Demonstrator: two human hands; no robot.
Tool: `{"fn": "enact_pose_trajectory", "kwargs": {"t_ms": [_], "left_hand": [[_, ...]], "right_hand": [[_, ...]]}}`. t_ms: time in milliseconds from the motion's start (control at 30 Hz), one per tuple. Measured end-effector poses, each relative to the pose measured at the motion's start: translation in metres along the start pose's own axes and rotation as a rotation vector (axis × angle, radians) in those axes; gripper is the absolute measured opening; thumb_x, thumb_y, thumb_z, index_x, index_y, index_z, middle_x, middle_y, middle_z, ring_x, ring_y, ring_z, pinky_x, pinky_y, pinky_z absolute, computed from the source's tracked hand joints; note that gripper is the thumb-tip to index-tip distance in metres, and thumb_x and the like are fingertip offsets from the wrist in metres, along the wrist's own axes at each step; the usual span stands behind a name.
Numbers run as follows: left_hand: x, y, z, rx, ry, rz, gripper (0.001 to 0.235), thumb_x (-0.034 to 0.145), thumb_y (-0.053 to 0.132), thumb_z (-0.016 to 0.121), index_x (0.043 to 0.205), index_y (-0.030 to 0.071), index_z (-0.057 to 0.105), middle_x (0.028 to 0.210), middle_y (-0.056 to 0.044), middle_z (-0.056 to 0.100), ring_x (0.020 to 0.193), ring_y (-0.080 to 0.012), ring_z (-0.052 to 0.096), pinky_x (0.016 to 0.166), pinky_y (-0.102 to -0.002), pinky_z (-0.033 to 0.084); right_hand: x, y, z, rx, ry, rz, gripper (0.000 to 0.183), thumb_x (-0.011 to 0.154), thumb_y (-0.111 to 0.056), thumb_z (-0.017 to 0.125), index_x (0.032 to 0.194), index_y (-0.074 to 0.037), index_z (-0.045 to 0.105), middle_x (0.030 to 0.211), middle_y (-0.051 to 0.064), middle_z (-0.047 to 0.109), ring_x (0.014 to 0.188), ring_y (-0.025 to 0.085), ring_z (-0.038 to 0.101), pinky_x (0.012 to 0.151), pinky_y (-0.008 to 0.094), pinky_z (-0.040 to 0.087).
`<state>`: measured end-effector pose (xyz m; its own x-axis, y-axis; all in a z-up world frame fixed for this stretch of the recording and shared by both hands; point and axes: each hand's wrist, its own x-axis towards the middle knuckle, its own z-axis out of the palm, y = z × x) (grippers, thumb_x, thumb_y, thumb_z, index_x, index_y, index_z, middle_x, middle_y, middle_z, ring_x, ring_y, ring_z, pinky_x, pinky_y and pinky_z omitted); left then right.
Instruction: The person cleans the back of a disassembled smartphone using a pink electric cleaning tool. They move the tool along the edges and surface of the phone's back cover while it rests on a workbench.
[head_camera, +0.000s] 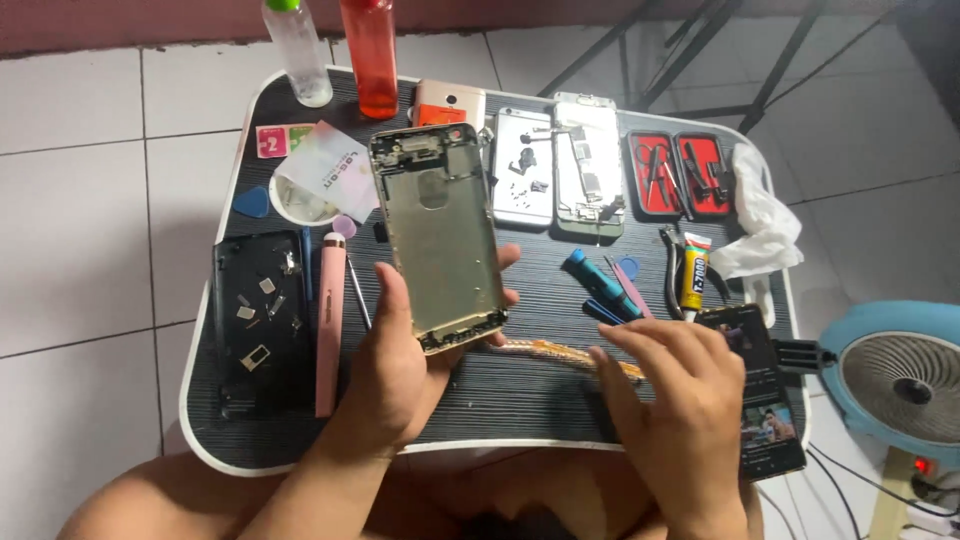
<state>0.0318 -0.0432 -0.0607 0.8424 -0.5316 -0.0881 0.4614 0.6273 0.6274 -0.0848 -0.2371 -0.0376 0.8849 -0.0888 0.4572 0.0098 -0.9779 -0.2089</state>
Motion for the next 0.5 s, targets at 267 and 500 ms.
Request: {"fn": "enact_pose_trajectory", "kwargs": {"t_ms": [267,500], "left_hand": [[-0.003,0.002,-0.006,-0.161,-0.12,0.051,0.073,0.101,0.052,0.042,0.148,-0.003,0.045,0.136,-0.027,0.062,0.118,-0.0368,0.064,0.086,-0.046,0.06],[-0.008,-0.023,-0.014,-0.257,-0.169,0.067,0.069,0.099,0.046,0.045,0.143,-0.007,0.05,0.132,-0.027,0.063,0.115,-0.0395,0.066,0.093,-0.049,0.057]], "right_hand": [[-0.01,0.001,0.011,-0.052,-0.136,0.082,0.013,0.09,-0.026,0.074,0.102,-0.019,0.077,0.097,0.0,0.072,0.086,0.027,0.063,0.069,0.042,0.048],[-0.024,-0.019,0.002,0.828,0.311,0.409,0.011,0.094,0.002,0.064,0.104,0.006,0.061,0.101,0.021,0.073,0.085,0.024,0.076,0.078,0.029,0.069]]}}
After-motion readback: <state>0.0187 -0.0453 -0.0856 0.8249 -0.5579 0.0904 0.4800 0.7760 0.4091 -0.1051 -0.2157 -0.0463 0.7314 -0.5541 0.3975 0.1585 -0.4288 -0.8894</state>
